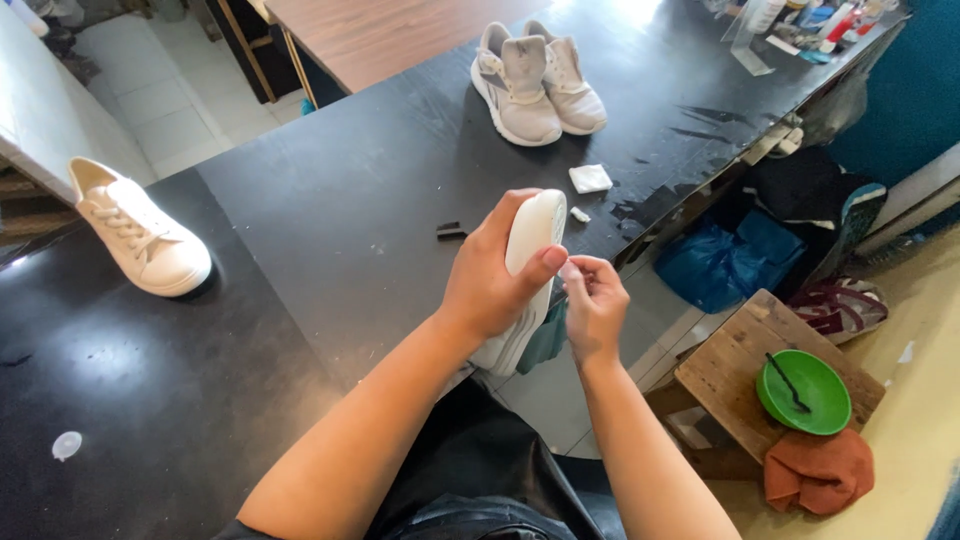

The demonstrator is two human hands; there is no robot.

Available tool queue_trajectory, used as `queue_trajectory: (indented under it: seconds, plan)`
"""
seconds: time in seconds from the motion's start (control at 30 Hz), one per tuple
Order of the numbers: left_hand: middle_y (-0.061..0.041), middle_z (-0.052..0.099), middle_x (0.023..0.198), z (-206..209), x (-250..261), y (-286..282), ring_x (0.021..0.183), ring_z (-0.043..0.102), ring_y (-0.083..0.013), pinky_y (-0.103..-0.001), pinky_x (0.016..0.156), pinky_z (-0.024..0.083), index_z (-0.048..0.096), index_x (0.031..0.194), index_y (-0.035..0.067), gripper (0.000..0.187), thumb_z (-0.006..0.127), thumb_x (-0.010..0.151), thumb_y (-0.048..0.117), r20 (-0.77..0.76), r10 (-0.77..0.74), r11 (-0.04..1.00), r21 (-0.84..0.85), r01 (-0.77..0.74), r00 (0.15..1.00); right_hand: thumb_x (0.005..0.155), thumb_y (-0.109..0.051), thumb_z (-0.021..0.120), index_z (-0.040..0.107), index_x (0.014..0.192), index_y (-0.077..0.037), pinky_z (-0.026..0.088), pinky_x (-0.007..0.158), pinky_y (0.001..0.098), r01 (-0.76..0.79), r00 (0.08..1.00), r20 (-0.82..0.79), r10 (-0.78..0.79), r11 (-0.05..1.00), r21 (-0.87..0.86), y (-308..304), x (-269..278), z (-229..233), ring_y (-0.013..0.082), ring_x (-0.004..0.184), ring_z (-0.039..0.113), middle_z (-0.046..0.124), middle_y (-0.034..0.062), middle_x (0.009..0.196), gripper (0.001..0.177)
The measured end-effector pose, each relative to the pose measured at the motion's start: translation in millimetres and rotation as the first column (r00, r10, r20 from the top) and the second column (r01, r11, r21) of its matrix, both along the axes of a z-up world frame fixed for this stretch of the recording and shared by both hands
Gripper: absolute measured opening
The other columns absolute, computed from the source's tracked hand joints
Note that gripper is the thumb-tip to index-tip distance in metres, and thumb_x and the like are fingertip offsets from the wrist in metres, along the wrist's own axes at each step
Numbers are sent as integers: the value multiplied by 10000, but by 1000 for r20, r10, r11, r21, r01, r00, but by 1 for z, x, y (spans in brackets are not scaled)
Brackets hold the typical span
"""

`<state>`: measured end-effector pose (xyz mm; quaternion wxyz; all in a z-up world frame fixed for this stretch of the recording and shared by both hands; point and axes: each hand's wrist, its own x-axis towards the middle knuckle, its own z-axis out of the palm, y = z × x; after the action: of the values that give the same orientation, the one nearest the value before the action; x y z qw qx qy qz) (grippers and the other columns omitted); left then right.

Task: The person scrubs the sole of a white sneaker with a small brush, then places it on the table. They pick up a second white sneaker, brush its sole, and proceed to untie and re-tie the laces of the second shoe.

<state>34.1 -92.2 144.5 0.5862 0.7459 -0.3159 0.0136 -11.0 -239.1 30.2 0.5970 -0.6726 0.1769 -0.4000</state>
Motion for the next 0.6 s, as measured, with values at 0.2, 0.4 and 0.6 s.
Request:
queue_trajectory:
  seconds: [0.2,0.4,0.6]
  plan:
    - [-210,688,1041,-11,1,-18,976,711,-450,-535,853,572,542,1319,262,780,478,802,843,-90,-30,1000,-10,30,995,794,-298,745,685,782,-203,414,823,352,-174,896,-442,-52,874,-454,-77,60,-136,201,818,634,646,-56,752,113]
    - [-239,680,1030,-13,2,-24,1018,681,-486,-560,846,541,536,1352,310,805,504,756,849,-150,-69,993,89,83,986,860,-348,743,732,1136,-211,408,1011,536,-370,860,-484,160,849,-377,-68,41,-99,306,1174,576,696,2,1183,309]
    - [-236,695,1080,-10,-8,-14,1010,693,-498,-579,862,554,547,1353,274,830,506,743,834,-108,-105,975,185,124,988,960,-262,603,679,1330,-169,542,920,446,-77,980,-200,18,954,-291,-29,-13,8,351,1007,697,725,151,1101,389]
